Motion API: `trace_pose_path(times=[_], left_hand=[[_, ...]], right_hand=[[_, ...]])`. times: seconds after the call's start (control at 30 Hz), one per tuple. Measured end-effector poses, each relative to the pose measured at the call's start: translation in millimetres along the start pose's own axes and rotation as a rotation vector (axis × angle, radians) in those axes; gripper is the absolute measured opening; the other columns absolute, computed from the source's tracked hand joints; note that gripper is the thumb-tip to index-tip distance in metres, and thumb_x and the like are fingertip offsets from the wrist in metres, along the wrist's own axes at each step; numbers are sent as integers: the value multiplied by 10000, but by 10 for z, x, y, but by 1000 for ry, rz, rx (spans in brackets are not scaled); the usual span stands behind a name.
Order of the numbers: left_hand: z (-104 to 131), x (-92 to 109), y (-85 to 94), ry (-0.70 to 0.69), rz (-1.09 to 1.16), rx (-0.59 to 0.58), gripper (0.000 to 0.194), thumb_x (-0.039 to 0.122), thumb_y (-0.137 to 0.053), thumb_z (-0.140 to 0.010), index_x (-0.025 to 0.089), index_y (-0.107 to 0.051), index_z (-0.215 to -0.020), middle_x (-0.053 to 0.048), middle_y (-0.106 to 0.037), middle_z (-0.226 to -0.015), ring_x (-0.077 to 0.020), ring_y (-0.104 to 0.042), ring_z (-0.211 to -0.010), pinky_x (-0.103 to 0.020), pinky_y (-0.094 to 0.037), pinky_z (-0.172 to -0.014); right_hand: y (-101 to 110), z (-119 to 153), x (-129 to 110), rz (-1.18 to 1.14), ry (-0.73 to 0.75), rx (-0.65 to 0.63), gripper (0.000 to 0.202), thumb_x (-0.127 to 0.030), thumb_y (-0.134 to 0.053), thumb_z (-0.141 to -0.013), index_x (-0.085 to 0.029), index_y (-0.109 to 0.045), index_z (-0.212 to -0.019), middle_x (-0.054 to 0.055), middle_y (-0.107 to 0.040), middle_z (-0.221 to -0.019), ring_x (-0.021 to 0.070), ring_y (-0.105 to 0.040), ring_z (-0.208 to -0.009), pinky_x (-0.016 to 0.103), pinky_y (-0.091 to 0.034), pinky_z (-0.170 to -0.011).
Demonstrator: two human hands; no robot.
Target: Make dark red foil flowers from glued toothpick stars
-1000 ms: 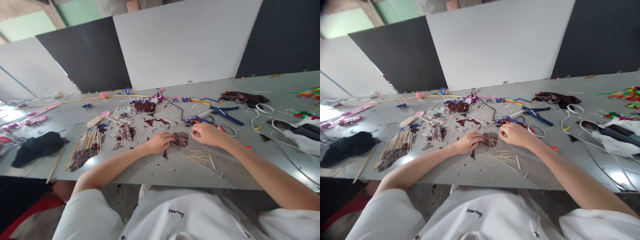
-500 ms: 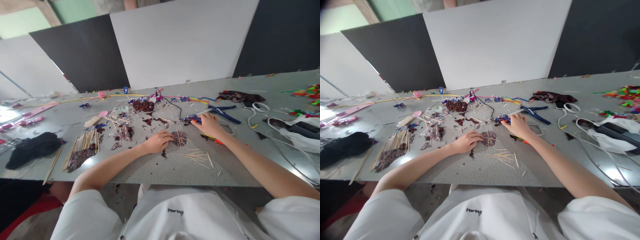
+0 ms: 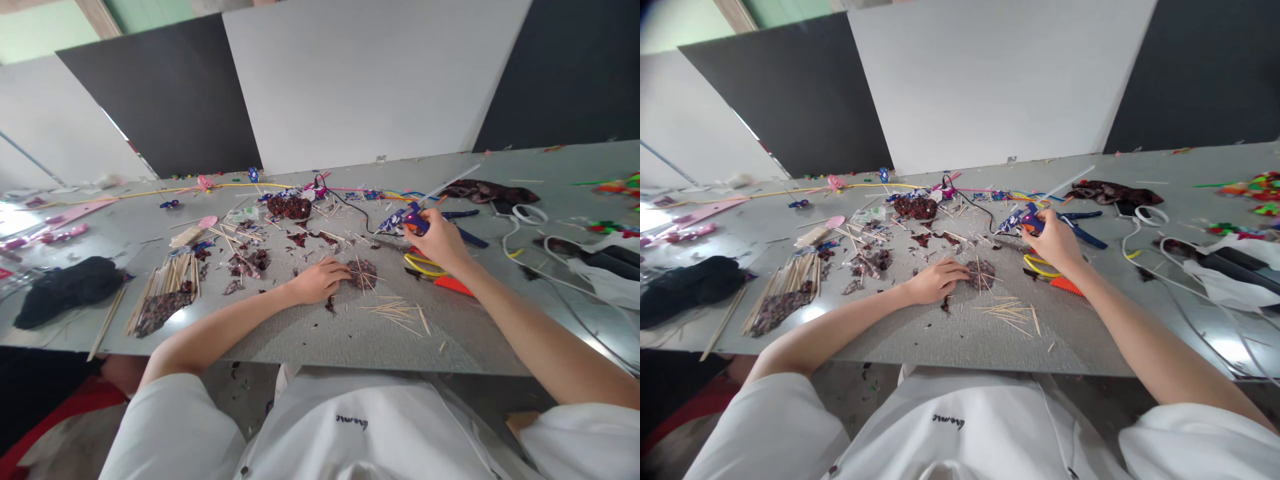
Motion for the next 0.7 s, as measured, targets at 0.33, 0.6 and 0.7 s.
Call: trace_pose_path(times=[0.33, 0.6, 0.7], left_hand=[[-2, 7, -11, 11, -11, -33, 325, 121, -443, -1038, 179, -676, -1257, -114, -692, -1336, -250, -585, -1282, -449, -497, -1136], [-6, 13, -7, 19, -12, -45, 326, 114, -448, -1030, 187, -667, -1260, -111, -686, -1340, -248, -597, -1271, -433, -496, -1136], [-2, 6, -7, 25, -6, -45, 345, 107, -453, -1023, 194, -672, -1275, -109, -683, -1362, -247, -593, -1275, -443, -494, -1143]], right_hand=[[227, 47, -274, -116, 258, -101, 360, -563, -702, -877, -229, -699, -1013, 82, -759, -857, 292, -699, -733, 402, -522, -690], [162, 242, -552, 18, 491, -186, 409, -556, -708, -908, -214, -704, -1133, 101, -808, -986, 286, -742, -827, 366, -533, -729], [211, 316, -669, 61, 573, -162, 300, -481, -634, -956, -219, -711, -1079, 103, -807, -1005, 291, -752, -880, 375, -534, -762]])
Point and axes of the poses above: each hand's wrist, its own z-axis away from the middle knuckle, its own y-axis out of the back of the hand, x = y × z, the point moved 8 cm from there along -z, towards the middle knuckle
